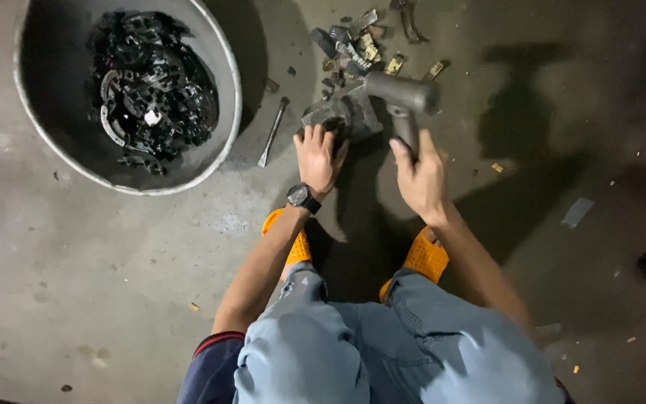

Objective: The person repeatedly places small metal pieces on a block and strikes them with a hammer to break them into smaller fragments. The broken pieces are collected in a nearby bucket.

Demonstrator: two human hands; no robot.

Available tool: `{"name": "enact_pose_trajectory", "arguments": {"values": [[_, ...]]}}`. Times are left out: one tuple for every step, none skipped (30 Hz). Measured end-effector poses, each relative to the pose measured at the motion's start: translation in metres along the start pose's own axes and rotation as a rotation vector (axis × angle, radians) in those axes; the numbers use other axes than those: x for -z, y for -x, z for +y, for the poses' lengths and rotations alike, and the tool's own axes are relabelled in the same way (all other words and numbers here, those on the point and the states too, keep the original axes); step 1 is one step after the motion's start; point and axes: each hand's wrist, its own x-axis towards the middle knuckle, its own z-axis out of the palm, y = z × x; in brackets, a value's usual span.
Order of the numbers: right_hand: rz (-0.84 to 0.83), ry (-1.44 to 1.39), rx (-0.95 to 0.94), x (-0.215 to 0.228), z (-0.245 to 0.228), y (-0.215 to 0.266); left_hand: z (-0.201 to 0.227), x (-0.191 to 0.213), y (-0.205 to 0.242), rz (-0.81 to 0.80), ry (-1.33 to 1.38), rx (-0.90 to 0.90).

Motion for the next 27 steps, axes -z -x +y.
{"name": "enact_pose_trajectory", "arguments": {"values": [[0.088, -0.106, 0.047, 0.006, -0.005, -0.002, 0.002, 0.0, -0.003, 0.013, 0.017, -0.019], [0.175, -0.214, 0.095, 0.011, -0.011, -0.002, 0.002, 0.001, -0.004, 0.025, 0.032, -0.038], [0.175, -0.214, 0.094, 0.0, -0.004, 0.0, 0.003, -0.002, -0.004, 0.024, 0.032, -0.038], [0.255, -0.295, 0.168, -0.012, 0.003, 0.002, 0.003, -0.004, -0.003, 0.05, 0.058, -0.035], [0.334, -0.376, 0.241, -0.023, 0.01, 0.004, 0.004, -0.006, -0.003, 0.075, 0.084, -0.031], [0.335, -0.376, 0.242, -0.034, 0.03, 0.015, 0.004, -0.007, -0.003, 0.075, 0.084, -0.032], [0.249, -0.178, 0.217, -0.046, 0.05, 0.026, 0.005, -0.008, -0.004, 0.09, 0.083, -0.034], [0.166, 0.02, 0.197, -0.058, 0.07, 0.034, 0.006, -0.009, -0.007, 0.111, 0.081, -0.038], [0.17, 0.02, 0.202, -0.055, 0.061, 0.032, 0.005, -0.007, -0.008, 0.117, 0.079, -0.041], [0.031, 0.062, 0.027, -0.052, 0.051, 0.031, 0.004, -0.005, -0.007, 0.105, 0.066, -0.023], [-0.109, 0.104, -0.148, -0.051, 0.043, 0.029, 0.003, -0.004, -0.007, 0.092, 0.053, -0.004], [-0.116, 0.103, -0.151, -0.033, 0.031, 0.022, 0.004, -0.001, -0.006, 0.088, 0.052, 0.002], [-0.056, 0.012, -0.091, -0.015, 0.019, 0.015, 0.006, 0.0, -0.006, 0.091, 0.026, -0.007], [0.012, -0.075, -0.032, 0.003, 0.008, 0.006, 0.006, 0.0, -0.008, 0.094, 0.005, -0.023], [0.013, -0.073, -0.037, 0.002, 0.012, 0.01, 0.007, 0.003, -0.009, 0.09, 0.009, -0.024], [0.129, -0.091, 0.054, 0.001, 0.015, 0.015, 0.008, 0.006, -0.009, 0.083, 0.0, -0.029], [0.245, -0.108, 0.145, 0.0, 0.018, 0.021, 0.009, 0.009, -0.009, 0.077, -0.008, -0.034], [0.242, -0.109, 0.143, -0.012, 0.032, 0.029, 0.007, 0.004, -0.008, 0.074, -0.009, -0.031], [0.352, -0.005, 0.186, -0.022, 0.044, 0.038, 0.006, 0.001, -0.007, 0.076, -0.013, -0.038], [0.465, 0.101, 0.232, -0.033, 0.056, 0.047, 0.004, -0.003, -0.007, 0.08, -0.017, -0.048], [0.465, 0.1, 0.232, -0.035, 0.049, 0.042, 0.006, -0.003, -0.005, 0.08, -0.017, -0.048], [0.065, 0.178, 0.017, -0.036, 0.041, 0.034, 0.007, -0.004, -0.007, 0.08, 0.012, -0.028], [-0.335, 0.25, -0.197, -0.038, 0.034, 0.027, 0.008, -0.004, -0.009, 0.08, 0.041, -0.009], [-0.331, 0.249, -0.192, -0.035, 0.034, 0.025, 0.003, -0.003, -0.011, 0.086, 0.038, -0.012], [-0.202, 0.193, -0.157, -0.033, 0.035, 0.022, -0.003, -0.003, -0.013, 0.091, 0.018, 0.002], [-0.087, 0.137, -0.13, -0.029, 0.036, 0.026, -0.005, -0.003, -0.007, 0.084, 0.0, 0.028], [-0.099, 0.136, -0.135, -0.016, 0.024, 0.021, -0.002, 0.001, -0.003, 0.077, 0.0, 0.038]]}}
